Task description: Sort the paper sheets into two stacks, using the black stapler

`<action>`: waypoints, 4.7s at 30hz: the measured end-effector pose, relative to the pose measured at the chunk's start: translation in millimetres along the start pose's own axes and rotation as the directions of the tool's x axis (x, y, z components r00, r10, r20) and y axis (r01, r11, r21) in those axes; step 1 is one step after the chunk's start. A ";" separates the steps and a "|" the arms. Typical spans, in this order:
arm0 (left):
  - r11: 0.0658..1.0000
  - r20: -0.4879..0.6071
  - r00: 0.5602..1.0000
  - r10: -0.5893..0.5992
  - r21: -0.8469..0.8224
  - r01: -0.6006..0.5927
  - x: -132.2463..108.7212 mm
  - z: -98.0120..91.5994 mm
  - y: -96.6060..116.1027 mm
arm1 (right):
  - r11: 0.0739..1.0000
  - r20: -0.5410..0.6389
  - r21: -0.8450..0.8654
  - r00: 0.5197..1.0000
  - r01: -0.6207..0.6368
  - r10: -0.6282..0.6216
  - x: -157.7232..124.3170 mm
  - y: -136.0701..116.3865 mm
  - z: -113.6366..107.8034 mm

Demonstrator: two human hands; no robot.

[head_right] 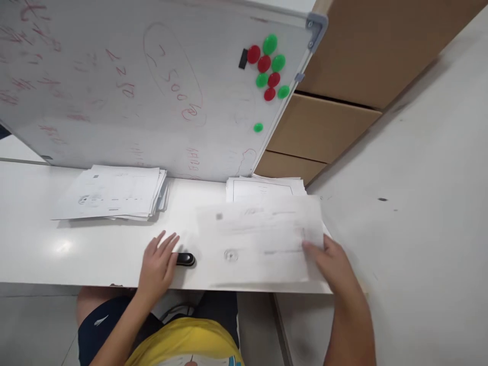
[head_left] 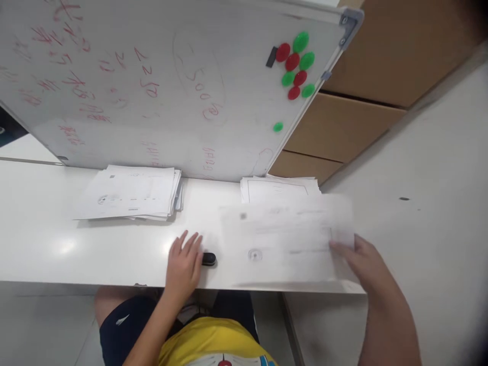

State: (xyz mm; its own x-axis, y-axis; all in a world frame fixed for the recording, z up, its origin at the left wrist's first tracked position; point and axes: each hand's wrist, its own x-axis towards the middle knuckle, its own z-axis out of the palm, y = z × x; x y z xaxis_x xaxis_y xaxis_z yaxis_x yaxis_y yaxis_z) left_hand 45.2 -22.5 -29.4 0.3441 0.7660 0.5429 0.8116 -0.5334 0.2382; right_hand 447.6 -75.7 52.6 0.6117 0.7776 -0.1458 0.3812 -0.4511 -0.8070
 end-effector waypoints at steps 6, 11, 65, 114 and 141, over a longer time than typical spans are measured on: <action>0.958 -0.087 0.983 -0.161 0.226 0.177 47.2 -18.5 -127.8 | 0.996 -0.036 -0.020 0.995 0.091 -0.091 118.1 2.9 23.0; 0.952 0.097 0.983 -0.158 0.279 0.125 44.5 -15.6 -172.0 | 0.846 -0.209 -0.446 0.885 0.292 -0.416 122.4 8.8 32.4; 0.098 0.645 0.539 -0.542 -0.588 0.803 -84.7 -62.9 5.6 | 0.817 0.585 0.503 0.806 -0.281 -0.084 -107.0 74.4 120.6; 0.931 0.188 0.942 0.278 -0.293 -0.217 -22.9 -1.3 -23.2 | 0.906 0.389 0.278 0.900 -0.319 0.198 -89.5 94.9 68.0; 0.947 0.215 0.936 0.279 -0.221 -0.232 -22.9 5.3 0.6 | 0.882 0.538 0.302 0.829 -0.363 0.157 -84.6 85.9 75.5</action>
State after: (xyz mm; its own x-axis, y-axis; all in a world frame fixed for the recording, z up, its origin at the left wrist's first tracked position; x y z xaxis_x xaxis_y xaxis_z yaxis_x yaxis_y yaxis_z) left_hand 40.3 -38.4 -46.0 0.6502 0.6450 0.4015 0.5846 -0.7622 0.2779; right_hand 376.2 -147.2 -47.6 0.1938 0.8091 -0.5548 -0.0950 -0.5473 -0.8315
